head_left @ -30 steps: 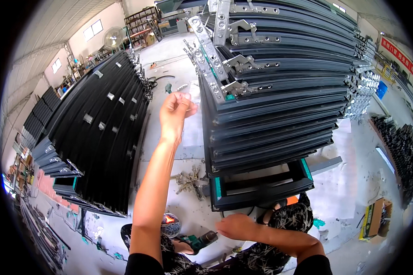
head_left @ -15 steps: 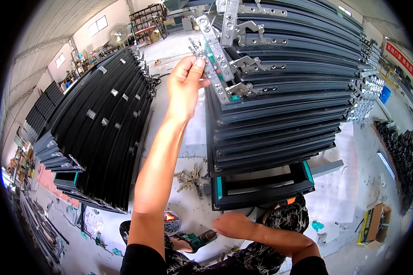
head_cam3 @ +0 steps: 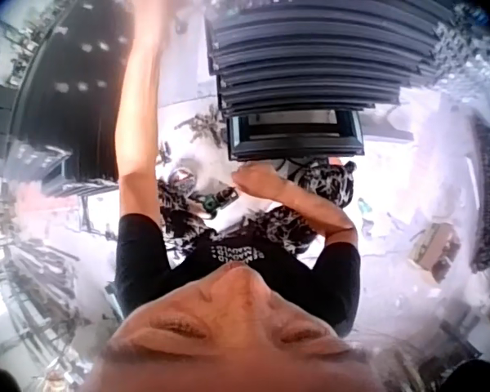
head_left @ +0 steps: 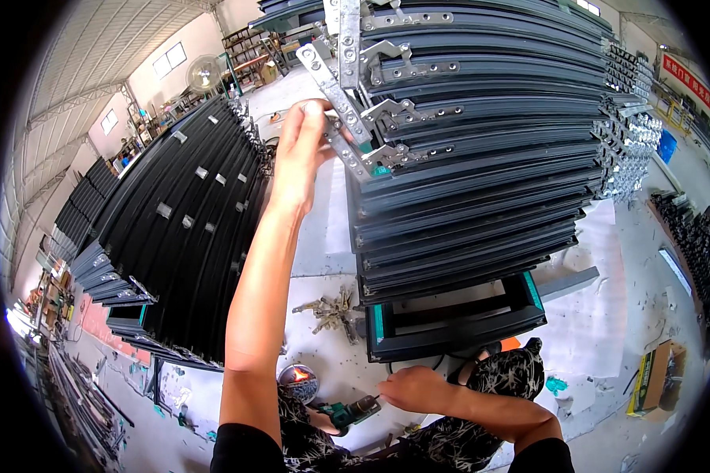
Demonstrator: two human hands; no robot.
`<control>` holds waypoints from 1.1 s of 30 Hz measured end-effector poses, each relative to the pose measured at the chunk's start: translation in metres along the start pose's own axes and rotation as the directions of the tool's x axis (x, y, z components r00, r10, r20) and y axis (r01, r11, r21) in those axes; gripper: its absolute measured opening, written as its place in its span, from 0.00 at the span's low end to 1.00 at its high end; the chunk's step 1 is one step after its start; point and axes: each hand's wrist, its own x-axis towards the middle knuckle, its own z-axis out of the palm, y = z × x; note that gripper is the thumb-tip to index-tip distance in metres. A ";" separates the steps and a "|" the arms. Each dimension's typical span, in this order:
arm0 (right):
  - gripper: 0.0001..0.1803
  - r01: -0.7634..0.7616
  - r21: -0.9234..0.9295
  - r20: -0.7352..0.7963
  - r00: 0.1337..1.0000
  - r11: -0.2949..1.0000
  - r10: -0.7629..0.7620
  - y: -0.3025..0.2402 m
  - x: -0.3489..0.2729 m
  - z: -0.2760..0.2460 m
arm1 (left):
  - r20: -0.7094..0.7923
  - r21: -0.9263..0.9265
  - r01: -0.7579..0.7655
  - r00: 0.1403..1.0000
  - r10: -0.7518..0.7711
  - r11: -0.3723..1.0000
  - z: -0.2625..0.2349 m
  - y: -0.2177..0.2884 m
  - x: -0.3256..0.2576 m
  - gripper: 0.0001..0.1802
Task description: The person picks up metal hinge components, fits the pieces together by hand, and attaches the assembled hinges onto a stack of window frames.
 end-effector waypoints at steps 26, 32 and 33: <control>0.12 -0.225 -0.261 -0.811 0.578 0.939 -0.087 0.049 0.049 -0.154 | -0.019 0.367 0.105 0.994 -0.105 0.924 -0.014 -0.047 -0.041 0.06; 0.21 -0.384 -0.558 -0.772 0.564 0.736 -0.291 0.113 0.087 -0.227 | 0.026 0.364 0.052 0.997 -0.066 0.930 -0.006 -0.047 -0.037 0.06; 0.21 -0.385 -0.587 -0.759 0.567 0.712 -0.319 0.121 0.092 -0.225 | 0.040 0.374 0.029 0.998 -0.047 0.927 -0.006 -0.046 -0.036 0.06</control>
